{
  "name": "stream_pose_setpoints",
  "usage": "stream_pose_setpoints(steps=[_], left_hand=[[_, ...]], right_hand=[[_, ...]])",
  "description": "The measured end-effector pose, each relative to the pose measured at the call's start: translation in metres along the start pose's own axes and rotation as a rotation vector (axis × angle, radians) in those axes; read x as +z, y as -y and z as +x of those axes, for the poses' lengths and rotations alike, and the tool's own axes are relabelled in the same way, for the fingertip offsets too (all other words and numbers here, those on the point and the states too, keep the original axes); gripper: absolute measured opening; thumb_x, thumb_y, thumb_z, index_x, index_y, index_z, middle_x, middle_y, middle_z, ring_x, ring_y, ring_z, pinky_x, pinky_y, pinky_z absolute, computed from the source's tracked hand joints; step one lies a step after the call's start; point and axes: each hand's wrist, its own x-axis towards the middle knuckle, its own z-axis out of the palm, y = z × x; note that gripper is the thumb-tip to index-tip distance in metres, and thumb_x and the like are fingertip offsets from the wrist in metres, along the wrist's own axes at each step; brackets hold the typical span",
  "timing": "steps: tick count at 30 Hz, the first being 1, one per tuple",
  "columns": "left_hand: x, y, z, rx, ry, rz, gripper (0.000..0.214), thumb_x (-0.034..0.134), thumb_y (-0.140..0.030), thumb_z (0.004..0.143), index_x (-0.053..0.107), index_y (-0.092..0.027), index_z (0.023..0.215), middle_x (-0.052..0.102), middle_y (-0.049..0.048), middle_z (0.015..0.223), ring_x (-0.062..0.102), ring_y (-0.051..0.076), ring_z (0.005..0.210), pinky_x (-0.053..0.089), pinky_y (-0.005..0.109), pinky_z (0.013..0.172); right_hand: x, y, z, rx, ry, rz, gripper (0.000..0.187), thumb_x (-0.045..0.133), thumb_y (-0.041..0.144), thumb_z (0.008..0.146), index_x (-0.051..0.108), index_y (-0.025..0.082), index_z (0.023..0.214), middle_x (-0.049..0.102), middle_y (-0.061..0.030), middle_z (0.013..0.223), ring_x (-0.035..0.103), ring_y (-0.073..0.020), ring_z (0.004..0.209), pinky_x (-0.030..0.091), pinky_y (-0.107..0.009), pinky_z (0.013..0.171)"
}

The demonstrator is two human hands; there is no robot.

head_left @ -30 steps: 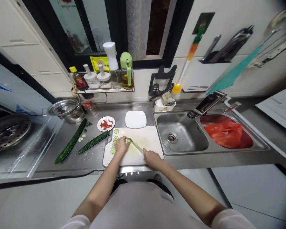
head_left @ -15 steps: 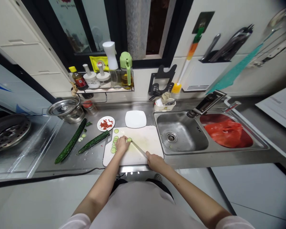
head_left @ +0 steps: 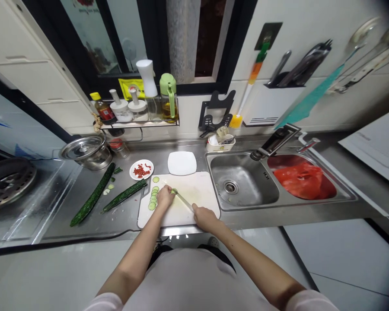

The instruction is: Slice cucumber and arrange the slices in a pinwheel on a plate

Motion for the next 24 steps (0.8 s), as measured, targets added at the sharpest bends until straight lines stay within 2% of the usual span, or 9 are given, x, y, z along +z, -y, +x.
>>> stream_pose_setpoints(steps=[7,12,18,24], left_hand=[[-0.0016,0.0018,0.0051,0.005,0.027,-0.003,0.022,0.067,-0.029,0.075,0.060,-0.021,0.094,0.071,0.0029,0.093,0.064,0.021,0.092,0.041,0.029,0.077],[-0.0008,0.0014,0.0066,-0.005,0.026,0.004,0.029,0.067,-0.029,0.074,0.060,-0.022,0.102,0.071,0.0033,0.093,0.065,0.021,0.093,0.042,0.029,0.077],[0.0011,0.0002,0.0018,-0.007,0.012,-0.036,0.021,0.062,-0.025,0.078,0.065,-0.024,0.098,0.072,0.0031,0.095,0.065,0.022,0.096,0.043,0.030,0.080],[0.0015,0.0057,0.0011,0.023,-0.017,-0.101,0.023,0.057,-0.018,0.079,0.064,-0.021,0.101,0.072,0.0038,0.090,0.065,0.019,0.089,0.044,0.027,0.076]], right_hand=[[-0.0007,0.0027,0.0001,0.006,-0.002,0.001,0.031,0.035,0.012,0.088,0.047,0.015,0.116,0.067,-0.0169,0.102,0.065,-0.0268,0.093,0.043,-0.033,0.071],[0.0022,-0.0018,-0.0031,0.009,-0.005,-0.016,0.032,0.036,0.014,0.089,0.046,0.016,0.119,0.067,-0.0169,0.103,0.065,-0.0267,0.097,0.044,-0.034,0.073],[0.0058,-0.0044,-0.0042,0.025,0.004,-0.024,0.032,0.036,0.014,0.089,0.046,0.017,0.119,0.067,-0.0158,0.104,0.065,-0.0258,0.097,0.044,-0.033,0.073],[0.0056,-0.0055,-0.0041,0.012,0.003,-0.019,0.031,0.037,0.016,0.089,0.046,0.017,0.118,0.067,-0.0154,0.103,0.064,-0.0260,0.096,0.043,-0.033,0.073]])
